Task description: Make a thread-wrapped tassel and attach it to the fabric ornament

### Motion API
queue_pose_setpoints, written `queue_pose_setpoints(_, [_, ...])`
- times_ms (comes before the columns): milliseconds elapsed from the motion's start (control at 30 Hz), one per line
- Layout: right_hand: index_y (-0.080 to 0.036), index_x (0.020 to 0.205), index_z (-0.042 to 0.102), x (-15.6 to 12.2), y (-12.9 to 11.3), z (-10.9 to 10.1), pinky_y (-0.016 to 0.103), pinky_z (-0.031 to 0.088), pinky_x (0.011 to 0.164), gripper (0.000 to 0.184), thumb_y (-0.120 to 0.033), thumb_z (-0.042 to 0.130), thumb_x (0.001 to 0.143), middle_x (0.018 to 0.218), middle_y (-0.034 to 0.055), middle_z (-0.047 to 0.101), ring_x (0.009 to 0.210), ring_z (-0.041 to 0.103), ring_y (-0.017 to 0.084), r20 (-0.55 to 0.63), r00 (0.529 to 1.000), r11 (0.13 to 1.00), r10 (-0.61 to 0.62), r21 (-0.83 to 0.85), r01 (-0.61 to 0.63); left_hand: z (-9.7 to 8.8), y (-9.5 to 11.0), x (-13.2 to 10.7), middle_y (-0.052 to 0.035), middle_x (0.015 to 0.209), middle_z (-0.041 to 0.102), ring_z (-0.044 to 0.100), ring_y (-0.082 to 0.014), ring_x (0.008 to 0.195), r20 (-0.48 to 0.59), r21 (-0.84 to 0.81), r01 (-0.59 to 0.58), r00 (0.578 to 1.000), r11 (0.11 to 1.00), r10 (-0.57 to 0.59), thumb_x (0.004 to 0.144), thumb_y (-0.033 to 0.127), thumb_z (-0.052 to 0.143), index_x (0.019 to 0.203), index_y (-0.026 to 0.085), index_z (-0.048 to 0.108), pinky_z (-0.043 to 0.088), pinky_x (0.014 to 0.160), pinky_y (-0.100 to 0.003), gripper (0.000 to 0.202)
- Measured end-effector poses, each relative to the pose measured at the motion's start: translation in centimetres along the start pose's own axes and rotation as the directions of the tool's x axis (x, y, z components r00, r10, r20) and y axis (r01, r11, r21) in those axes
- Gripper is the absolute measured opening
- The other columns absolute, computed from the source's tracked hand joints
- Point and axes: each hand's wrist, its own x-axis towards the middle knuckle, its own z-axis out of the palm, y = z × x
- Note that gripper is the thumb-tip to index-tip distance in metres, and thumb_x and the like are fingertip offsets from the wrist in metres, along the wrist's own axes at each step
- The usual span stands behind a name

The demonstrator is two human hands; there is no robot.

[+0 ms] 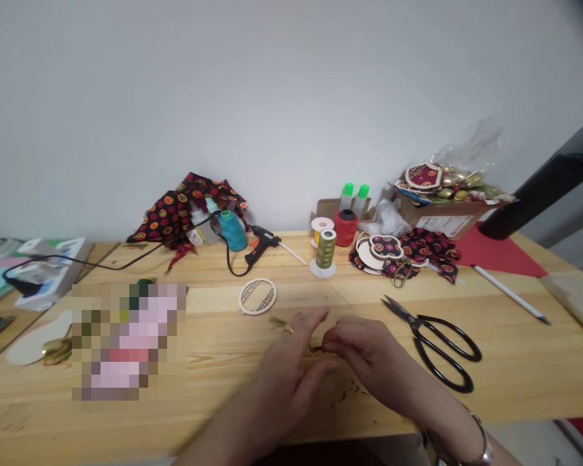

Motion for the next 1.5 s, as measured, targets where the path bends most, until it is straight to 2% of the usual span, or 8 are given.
queue_pose_setpoints(133, [-0.019, 0.077, 0.062, 0.0, 0.1, -0.1, 0.022, 0.039, 0.066, 0.023, -0.014, 0.044, 0.09, 0.076, 0.0, 0.064, 0.073, 0.056, 0.013, 0.028, 0.999, 1.0, -0.023, 0.018, 0.022, 1.0, -0.8, -0.1, -0.0099, 0.123, 0.061, 0.057, -0.0239, 0.11, 0.076, 0.058, 0.061, 0.995, 0.996, -0.065, 0.084, 0.024, 0.051, 0.127, 0.023, 0.052, 0.043, 0.092, -0.035, 0.043])
queue_pose_setpoints(367, [-0.019, 0.075, 0.06, 0.0, 0.6, 0.2, 0.021, 0.037, 0.064, 0.021, -0.015, 0.046, 0.09, 0.072, -0.0015, 0.062, 0.069, 0.055, 0.012, 0.038, 0.999, 1.0, -0.006, -0.019, 0.006, 0.9, -1.5, -0.4, -0.0059, 0.094, 0.072, 0.065, -0.0195, 0.082, 0.029, 0.122, 0.055, 0.998, 0.991, -0.059, 0.079, 0.02, 0.055, 0.124, 0.02, 0.051, 0.049, 0.075, -0.031, 0.045])
queue_pose_setpoints(733, [-0.018, 0.063, 0.052, -0.2, 1.0, 0.2, 0.021, 0.032, 0.056, 0.025, -0.014, 0.05, 0.087, 0.06, -0.0033, 0.053, 0.06, 0.048, 0.011, -0.048, 0.998, 0.995, 0.029, -0.094, -0.033, 1.0, -2.0, -0.5, -0.002, 0.086, 0.066, 0.064, -0.0144, 0.074, -0.04, -0.047, 0.152, 0.987, 0.987, -0.154, 0.081, 0.023, 0.054, 0.123, 0.019, 0.046, 0.049, 0.066, -0.025, 0.043])
queue_pose_setpoints(967, [-0.018, 0.063, 0.053, -0.1, 1.0, 0.6, 0.021, 0.032, 0.056, 0.025, -0.015, 0.05, 0.087, 0.059, -0.0037, 0.053, 0.058, 0.048, 0.01, -0.062, 0.998, 0.997, 0.0, -0.074, -0.004, 1.2, -2.1, -0.6, 0.0002, 0.074, 0.062, 0.059, -0.0119, 0.059, -0.152, 0.061, 0.099, 0.984, 0.993, -0.089, 0.082, 0.023, 0.054, 0.11, 0.017, 0.053, 0.047, 0.054, -0.021, 0.029])
queue_pose_setpoints(1100, [-0.018, 0.065, 0.054, -0.1, 1.2, 0.9, 0.021, 0.033, 0.057, 0.024, -0.018, 0.048, 0.089, 0.062, -0.0025, 0.056, 0.06, 0.049, 0.011, -0.051, 0.999, 0.997, -0.002, -0.075, -0.002, 1.2, -2.1, -0.5, -0.0006, 0.072, 0.065, 0.061, -0.0128, 0.064, -0.161, 0.258, -0.07, 0.98, 0.964, 0.114, 0.083, 0.019, 0.055, 0.098, 0.019, 0.062, 0.046, 0.059, -0.021, 0.017])
queue_pose_setpoints(1200, [-0.018, 0.068, 0.055, -0.1, 1.2, 0.9, 0.022, 0.034, 0.058, 0.024, -0.02, 0.046, 0.09, 0.064, -0.0012, 0.058, 0.062, 0.051, 0.012, -0.024, 1.0, 0.996, 0.009, -0.087, -0.011, 1.3, -2.1, -0.5, -0.0011, 0.071, 0.067, 0.062, -0.0129, 0.065, -0.117, 0.348, -0.168, 0.968, 0.922, 0.22, 0.084, 0.015, 0.053, 0.096, 0.02, 0.067, 0.045, 0.059, -0.021, 0.019])
queue_pose_setpoints(1300, [-0.018, 0.066, 0.054, -0.1, 1.3, 0.8, 0.022, 0.034, 0.058, 0.025, -0.021, 0.047, 0.09, 0.064, -0.0012, 0.057, 0.061, 0.05, 0.012, -0.013, 1.0, 0.994, 0.013, -0.111, -0.015, 1.3, -2.0, -0.6, -0.0009, 0.066, 0.066, 0.061, -0.0126, 0.06, -0.094, 0.368, -0.157, 0.974, 0.917, 0.204, 0.085, 0.015, 0.051, 0.094, 0.019, 0.069, 0.044, 0.056, -0.021, 0.02])
queue_pose_setpoints(1500, [-0.018, 0.069, 0.055, 0.3, 1.6, 0.4, 0.022, 0.035, 0.059, 0.02, -0.02, 0.05, 0.089, 0.067, -0.0018, 0.059, 0.065, 0.051, 0.012, -0.015, 1.0, 0.995, 0.007, -0.096, -0.008, 1.0, -1.9, -0.8, 0.0002, 0.065, 0.07, 0.064, -0.0137, 0.059, -0.1, 0.312, -0.032, 0.993, 0.949, 0.066, 0.085, 0.019, 0.051, 0.092, 0.021, 0.071, 0.045, 0.055, -0.023, 0.022])
